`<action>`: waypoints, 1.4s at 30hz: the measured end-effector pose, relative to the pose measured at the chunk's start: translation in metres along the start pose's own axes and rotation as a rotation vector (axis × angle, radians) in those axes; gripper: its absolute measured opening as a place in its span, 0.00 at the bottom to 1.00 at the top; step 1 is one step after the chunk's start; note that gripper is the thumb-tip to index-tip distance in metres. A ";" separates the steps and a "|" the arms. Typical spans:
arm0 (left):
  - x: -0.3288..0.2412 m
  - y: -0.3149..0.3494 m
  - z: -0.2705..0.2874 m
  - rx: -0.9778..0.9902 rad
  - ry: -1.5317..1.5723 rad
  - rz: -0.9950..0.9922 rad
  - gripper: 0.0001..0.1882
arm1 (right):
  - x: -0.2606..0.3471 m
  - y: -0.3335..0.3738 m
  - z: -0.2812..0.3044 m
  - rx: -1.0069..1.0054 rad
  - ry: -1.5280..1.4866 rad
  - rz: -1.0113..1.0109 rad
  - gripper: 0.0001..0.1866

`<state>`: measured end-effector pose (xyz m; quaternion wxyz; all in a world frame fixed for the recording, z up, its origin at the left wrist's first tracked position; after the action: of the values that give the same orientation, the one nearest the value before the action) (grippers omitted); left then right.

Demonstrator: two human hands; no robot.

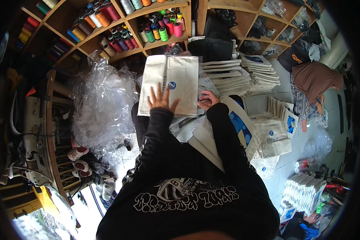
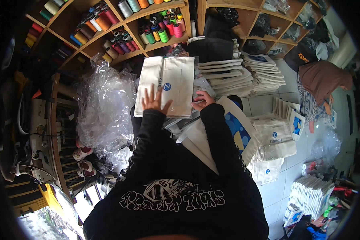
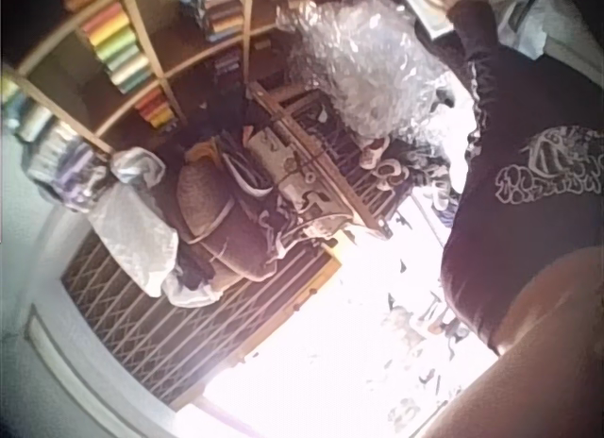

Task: Packing printed tote bags into plastic sleeves.

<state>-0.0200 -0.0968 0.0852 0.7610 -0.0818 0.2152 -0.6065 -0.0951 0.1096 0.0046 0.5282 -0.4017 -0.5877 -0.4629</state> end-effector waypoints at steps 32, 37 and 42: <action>-0.069 -0.061 -0.084 0.220 0.052 -0.252 0.28 | 0.002 -0.001 0.002 0.052 -0.034 -0.068 0.26; -0.023 -0.074 -0.060 0.082 0.125 -0.058 0.37 | -0.009 0.001 0.002 0.001 -0.039 -0.017 0.25; 0.101 -0.028 -0.025 -0.119 0.073 0.248 0.34 | 0.001 0.001 -0.005 0.006 -0.020 -0.020 0.26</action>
<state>-0.0379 -0.1970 0.0505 0.8156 -0.0778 0.2867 -0.4965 -0.0934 0.1049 0.0059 0.5187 -0.3987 -0.5985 -0.4623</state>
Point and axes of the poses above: each hand's wrist, its own y-axis away from the middle knuckle, its own z-axis out of the back of the hand, x = y × z, the point moved 2 cm from there along -y, towards the middle knuckle, and after that the axes turned 7 degrees about -x, right-handed, at the moved point
